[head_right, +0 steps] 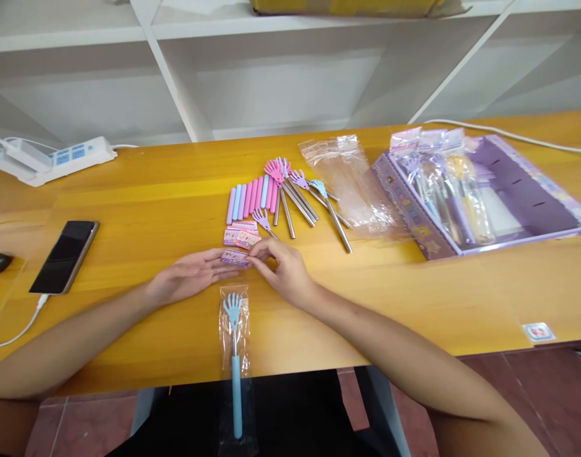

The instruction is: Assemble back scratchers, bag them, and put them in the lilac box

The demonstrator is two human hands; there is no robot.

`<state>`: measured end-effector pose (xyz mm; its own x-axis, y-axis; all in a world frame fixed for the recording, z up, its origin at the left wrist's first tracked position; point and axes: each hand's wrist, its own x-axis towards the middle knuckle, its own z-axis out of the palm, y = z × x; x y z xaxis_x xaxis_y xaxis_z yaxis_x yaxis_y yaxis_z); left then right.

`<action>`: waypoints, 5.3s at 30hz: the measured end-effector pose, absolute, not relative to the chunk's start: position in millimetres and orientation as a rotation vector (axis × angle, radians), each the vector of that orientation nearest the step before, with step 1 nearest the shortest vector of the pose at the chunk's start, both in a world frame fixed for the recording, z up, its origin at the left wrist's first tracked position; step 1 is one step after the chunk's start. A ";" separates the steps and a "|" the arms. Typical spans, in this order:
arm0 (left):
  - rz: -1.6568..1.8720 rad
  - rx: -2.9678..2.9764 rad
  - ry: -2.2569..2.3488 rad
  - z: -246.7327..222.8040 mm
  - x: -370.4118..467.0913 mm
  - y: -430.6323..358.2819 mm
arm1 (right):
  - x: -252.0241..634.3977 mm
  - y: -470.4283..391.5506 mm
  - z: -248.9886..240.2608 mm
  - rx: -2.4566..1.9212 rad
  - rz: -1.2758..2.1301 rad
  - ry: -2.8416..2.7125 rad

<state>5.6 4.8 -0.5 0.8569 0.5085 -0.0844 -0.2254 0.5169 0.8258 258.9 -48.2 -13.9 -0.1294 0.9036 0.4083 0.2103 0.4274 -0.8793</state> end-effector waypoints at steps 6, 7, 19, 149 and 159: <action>0.454 0.770 0.332 3.4 6.2 6.5 | 259.4 -47.7 -15.2 -1.038 0.703 -1.637; 0.451 0.770 0.333 3.2 5.9 6.9 | 259.1 -47.7 -15.5 -1.040 0.695 -1.639; 0.406 0.803 0.321 4.9 6.9 9.0 | 261.6 -44.6 -8.8 -0.971 0.462 -1.936; 0.271 1.323 0.575 4.8 0.3 -1.5 | 257.9 -74.1 27.1 -0.665 2.525 -1.806; 0.241 1.273 0.537 4.5 -3.5 2.2 | 253.4 -68.3 9.3 -0.229 2.687 -1.587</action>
